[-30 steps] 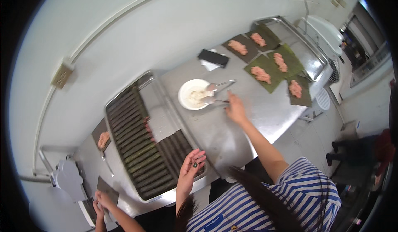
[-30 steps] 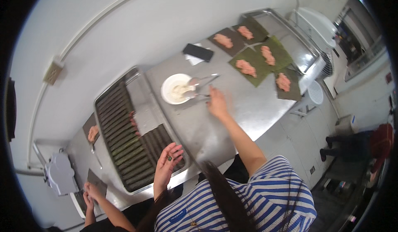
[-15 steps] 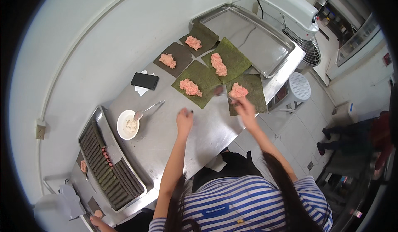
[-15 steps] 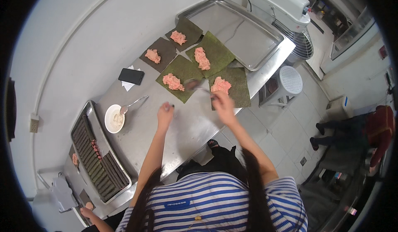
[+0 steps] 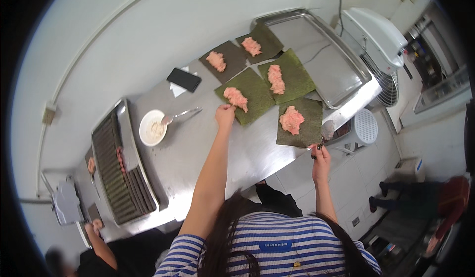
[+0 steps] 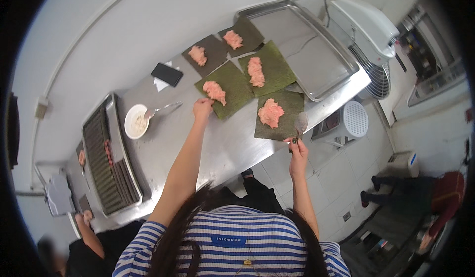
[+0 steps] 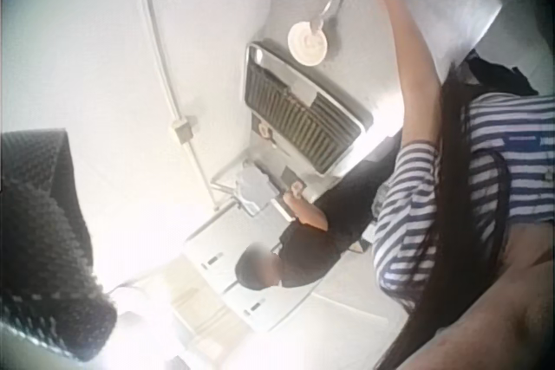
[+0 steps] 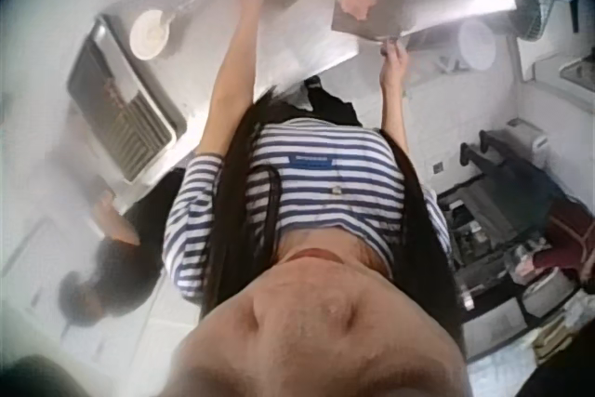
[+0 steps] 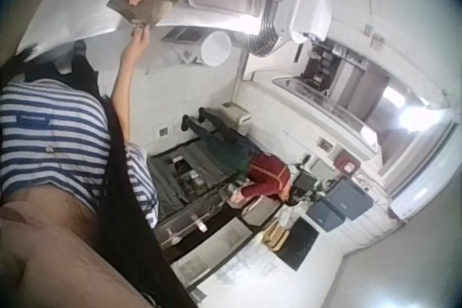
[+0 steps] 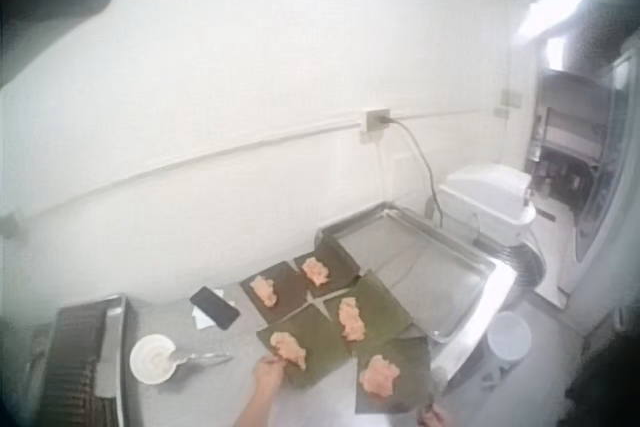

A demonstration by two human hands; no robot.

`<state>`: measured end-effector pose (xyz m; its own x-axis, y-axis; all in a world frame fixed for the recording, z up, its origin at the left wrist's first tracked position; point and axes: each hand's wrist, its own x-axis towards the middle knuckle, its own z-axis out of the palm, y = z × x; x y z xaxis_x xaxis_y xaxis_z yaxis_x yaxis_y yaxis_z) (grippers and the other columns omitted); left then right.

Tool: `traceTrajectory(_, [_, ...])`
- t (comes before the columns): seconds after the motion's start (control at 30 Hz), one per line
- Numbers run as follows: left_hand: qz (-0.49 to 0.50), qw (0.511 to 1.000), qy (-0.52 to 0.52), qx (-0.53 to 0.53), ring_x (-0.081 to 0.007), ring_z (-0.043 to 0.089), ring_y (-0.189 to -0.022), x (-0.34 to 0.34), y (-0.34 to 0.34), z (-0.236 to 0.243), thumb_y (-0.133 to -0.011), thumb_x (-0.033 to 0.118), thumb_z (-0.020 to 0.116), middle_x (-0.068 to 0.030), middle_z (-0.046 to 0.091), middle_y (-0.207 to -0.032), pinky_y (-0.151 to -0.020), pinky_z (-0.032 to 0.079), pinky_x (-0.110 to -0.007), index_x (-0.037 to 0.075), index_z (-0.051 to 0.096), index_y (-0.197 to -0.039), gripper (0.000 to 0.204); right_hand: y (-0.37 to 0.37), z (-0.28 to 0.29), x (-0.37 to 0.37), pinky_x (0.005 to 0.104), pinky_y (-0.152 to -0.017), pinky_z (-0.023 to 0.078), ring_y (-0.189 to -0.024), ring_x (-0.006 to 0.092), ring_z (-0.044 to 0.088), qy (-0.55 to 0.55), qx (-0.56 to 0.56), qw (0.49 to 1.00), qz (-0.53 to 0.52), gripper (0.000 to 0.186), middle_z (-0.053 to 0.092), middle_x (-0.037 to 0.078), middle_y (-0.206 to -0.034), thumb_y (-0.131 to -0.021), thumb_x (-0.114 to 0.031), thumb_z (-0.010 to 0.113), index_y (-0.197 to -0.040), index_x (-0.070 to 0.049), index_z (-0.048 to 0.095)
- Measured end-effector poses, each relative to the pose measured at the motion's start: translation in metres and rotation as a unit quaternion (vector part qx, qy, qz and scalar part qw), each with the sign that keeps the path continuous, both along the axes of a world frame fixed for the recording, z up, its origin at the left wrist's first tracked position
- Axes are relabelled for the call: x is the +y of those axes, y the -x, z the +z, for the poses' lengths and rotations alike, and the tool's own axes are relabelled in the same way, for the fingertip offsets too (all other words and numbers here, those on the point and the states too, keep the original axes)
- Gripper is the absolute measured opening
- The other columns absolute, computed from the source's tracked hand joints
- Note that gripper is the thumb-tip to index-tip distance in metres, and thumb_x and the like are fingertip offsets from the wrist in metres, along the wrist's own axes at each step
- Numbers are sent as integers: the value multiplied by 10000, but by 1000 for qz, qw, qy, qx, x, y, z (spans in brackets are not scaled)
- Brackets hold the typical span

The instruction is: The person spreads a pink filling onto a sheet of nori using a spoon, then rolls the nori into a sushi roll and places it on a tray. The process is repeated with additional nori sheets and filling.

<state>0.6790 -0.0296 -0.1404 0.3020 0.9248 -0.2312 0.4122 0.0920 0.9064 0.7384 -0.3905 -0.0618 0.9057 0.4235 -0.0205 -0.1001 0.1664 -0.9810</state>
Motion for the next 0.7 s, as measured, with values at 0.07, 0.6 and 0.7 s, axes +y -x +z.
traceTrajectory(0.07, [8,983,129,-127,-148,570,-668,-4,6,9,-788,81,648,-38,588,-748,-607,479,-277,12,594,-931,168,-1,2,9,214,-633,289,-674,53,359,26,-26,999,21,219,443,-61,-717,-941,-196,530,-929,-6,638])
traceTrajectory(0.6, [191,932,216,-219,-82,515,-622,-88,288,39,-824,95,605,25,532,-727,-529,406,-243,118,501,-866,115,56,-4,128,182,-613,291,-666,50,342,63,-42,934,349,366,374,-71,-724,-948,-159,520,-1300,-63,555])
traceTrajectory(0.7, [240,931,169,-219,-75,515,-655,-96,325,30,-832,87,598,11,554,-775,-559,411,-235,88,515,-928,127,88,3,167,184,-689,357,-706,64,393,50,-47,896,439,390,529,-35,-831,-944,-100,497,-1331,-53,517])
